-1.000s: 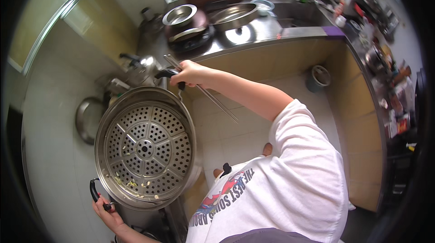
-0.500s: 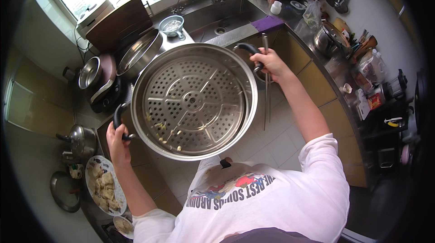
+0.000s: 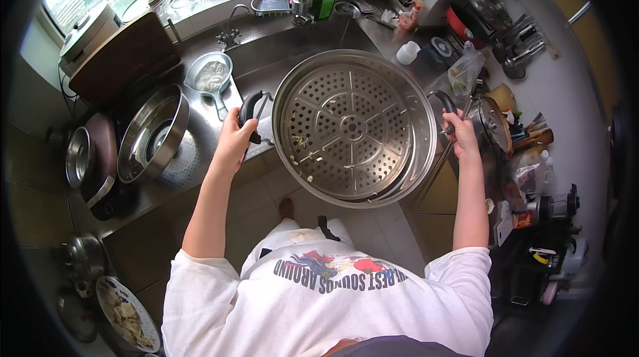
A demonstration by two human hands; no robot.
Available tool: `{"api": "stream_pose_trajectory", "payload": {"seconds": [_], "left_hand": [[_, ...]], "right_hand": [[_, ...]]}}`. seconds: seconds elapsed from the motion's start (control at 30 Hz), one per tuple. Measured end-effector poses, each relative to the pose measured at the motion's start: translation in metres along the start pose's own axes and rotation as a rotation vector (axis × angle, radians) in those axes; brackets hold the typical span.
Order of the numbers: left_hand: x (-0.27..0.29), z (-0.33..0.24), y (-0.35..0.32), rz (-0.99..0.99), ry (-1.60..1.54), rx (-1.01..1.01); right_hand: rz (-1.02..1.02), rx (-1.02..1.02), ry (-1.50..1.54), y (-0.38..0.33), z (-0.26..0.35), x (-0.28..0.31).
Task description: The person uses a yellow spatula and chopsticks to transfer steamed dumplings from a steamer pot onto a plate and into a bowl. After serving, the person removes the steamer insert and rinses it under the tap.
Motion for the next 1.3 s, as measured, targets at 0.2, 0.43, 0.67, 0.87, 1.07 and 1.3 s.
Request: {"api": "stream_pose_trajectory", "payload": {"seconds": [0.2,0.43,0.67,0.87,1.07,1.3], "left_hand": [[-0.061,-0.006,0.108,-0.042,0.113,0.004],[-0.089,0.002,0.177,-0.227,0.121,0.057],[-0.093,0.006,0.206,-0.373,0.058,0.077],[-0.071,-0.001,0.226,-0.465,0.033,0.113],[-0.027,-0.004,0.234,-0.52,0.005,0.143],[0.017,0.003,0.229,-0.593,-0.068,0.181]], "right_hand": [[0.014,0.021,-0.067,0.117,0.009,0.004],[0.174,0.005,-0.109,0.247,-0.003,-0.021],[0.336,-0.024,-0.136,0.323,0.013,-0.065],[0.44,-0.085,-0.139,0.357,0.014,-0.105],[0.516,-0.117,-0.182,0.362,0.022,-0.167],[0.578,-0.157,-0.256,0.39,0.001,-0.241]]}}
Point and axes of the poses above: each hand's wrist, its own y-axis towards the middle knuckle, its own x-axis out of the back of the hand, z = x × y, the point moved 7 cm from there along y, towards the middle knuckle, and after that the axes turned 3 degrees about x, right-handed, at the moved point
